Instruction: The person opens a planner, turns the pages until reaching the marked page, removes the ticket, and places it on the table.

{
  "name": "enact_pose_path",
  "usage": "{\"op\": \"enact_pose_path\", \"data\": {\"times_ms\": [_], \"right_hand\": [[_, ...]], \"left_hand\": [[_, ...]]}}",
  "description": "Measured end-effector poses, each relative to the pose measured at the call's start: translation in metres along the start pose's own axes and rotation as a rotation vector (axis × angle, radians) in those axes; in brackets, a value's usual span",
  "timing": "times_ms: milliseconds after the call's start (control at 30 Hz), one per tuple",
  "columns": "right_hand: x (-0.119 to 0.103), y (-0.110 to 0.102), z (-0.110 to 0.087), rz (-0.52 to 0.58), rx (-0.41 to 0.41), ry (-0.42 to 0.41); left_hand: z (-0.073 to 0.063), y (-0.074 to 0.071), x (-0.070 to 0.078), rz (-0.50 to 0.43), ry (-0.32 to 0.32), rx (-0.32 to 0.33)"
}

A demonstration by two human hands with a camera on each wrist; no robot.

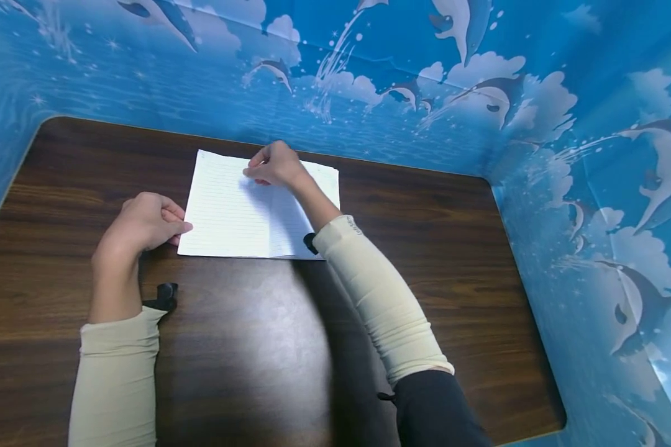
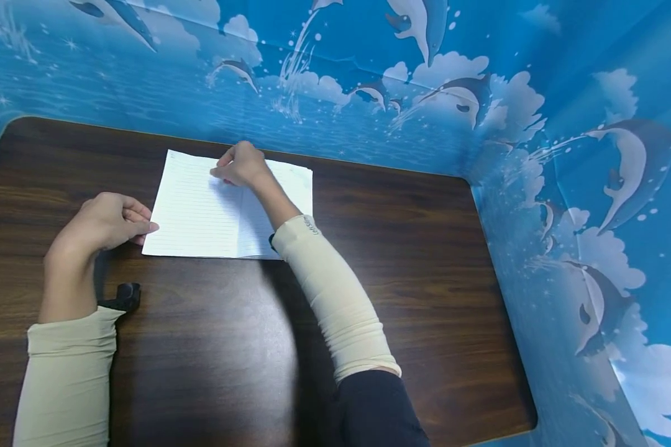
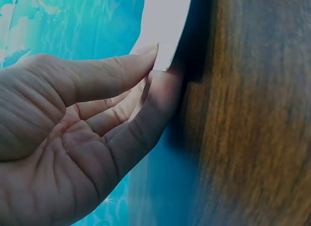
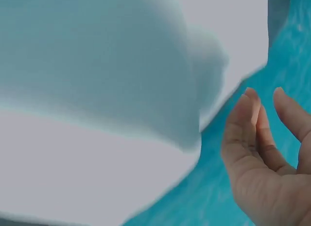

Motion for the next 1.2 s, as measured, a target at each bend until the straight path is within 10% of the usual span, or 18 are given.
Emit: {"op": "enact_pose_path", "data": {"times_ms": [467, 800, 1200], "right_hand": [[0.071, -0.098, -0.015, 0.133, 0.07, 0.318], [0.115, -0.104, -0.019, 0.099, 0.126, 0.531], [0.131, -0.088, -0.02, 0.041, 0.088, 0.552]], "left_hand": [[-0.002, -0.004, -0.004, -0.001, 0.016, -0.003], [0.0, -0.001, -0.003, -0.005, 0.003, -0.005], [0.001, -0.001, -0.004, -0.007, 0.001, -0.004]]}}
Point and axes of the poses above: each hand's wrist, its own z-axis towards the middle knuckle, its own y-axis out of the palm, x = y × z, the point moved 9 cm from there along z, towards the middle knuckle, and after that the axes turned 1 degree about -z, right-handed, at the moved point
